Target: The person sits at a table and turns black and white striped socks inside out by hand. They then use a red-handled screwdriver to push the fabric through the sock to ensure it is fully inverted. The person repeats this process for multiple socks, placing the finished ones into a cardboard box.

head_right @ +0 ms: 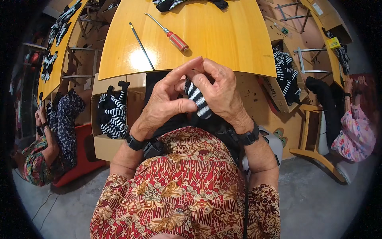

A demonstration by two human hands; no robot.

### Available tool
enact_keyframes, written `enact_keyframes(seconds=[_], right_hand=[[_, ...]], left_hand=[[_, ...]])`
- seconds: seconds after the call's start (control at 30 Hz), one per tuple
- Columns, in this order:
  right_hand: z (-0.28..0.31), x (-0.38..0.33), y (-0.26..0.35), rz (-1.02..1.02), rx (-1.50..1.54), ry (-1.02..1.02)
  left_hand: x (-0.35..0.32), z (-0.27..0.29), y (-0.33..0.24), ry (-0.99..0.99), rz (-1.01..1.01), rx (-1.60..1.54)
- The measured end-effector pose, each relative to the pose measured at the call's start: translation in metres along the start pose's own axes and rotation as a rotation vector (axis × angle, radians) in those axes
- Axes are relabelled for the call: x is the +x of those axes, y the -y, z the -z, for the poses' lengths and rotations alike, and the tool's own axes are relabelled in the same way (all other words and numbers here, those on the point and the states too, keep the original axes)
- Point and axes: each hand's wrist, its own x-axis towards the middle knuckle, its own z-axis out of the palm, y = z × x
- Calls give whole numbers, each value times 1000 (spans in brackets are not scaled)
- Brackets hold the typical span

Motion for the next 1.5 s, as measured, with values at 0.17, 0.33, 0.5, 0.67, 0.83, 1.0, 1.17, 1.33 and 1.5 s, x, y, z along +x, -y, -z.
enact_keyframes(seconds=[0.17, 0.33, 0.5, 0.67, 0.83, 1.0, 1.17, 1.33, 1.5], right_hand=[[-1, -1, -19, -203, 99, -16], [-1, 1, -11, -406, 298, 182], [-7, 4, -20, -273, 207, 47], [-14, 7, -14, -81, -25, -146], [-16, 8, -9, -43, -70, -170], [-15, 6, -8, -87, 36, -40], [-16, -1, -18, -132, 148, 100], [-15, -5, -28, 167, -17, 159], [-23, -2, -40, 412, -233, -8]], left_hand=[[1, 19, 22, -165, 28, -307], [3, 23, 18, -199, 31, -321], [7, 18, 18, -228, 18, -370], [9, 14, 13, -260, 25, -359], [11, 17, 11, -211, 20, -204], [3, 19, -5, -45, 46, -52], [-7, 6, -4, 95, 73, -196], [-10, -2, -13, 163, 140, -127], [-3, 2, 0, -21, 143, -456]])
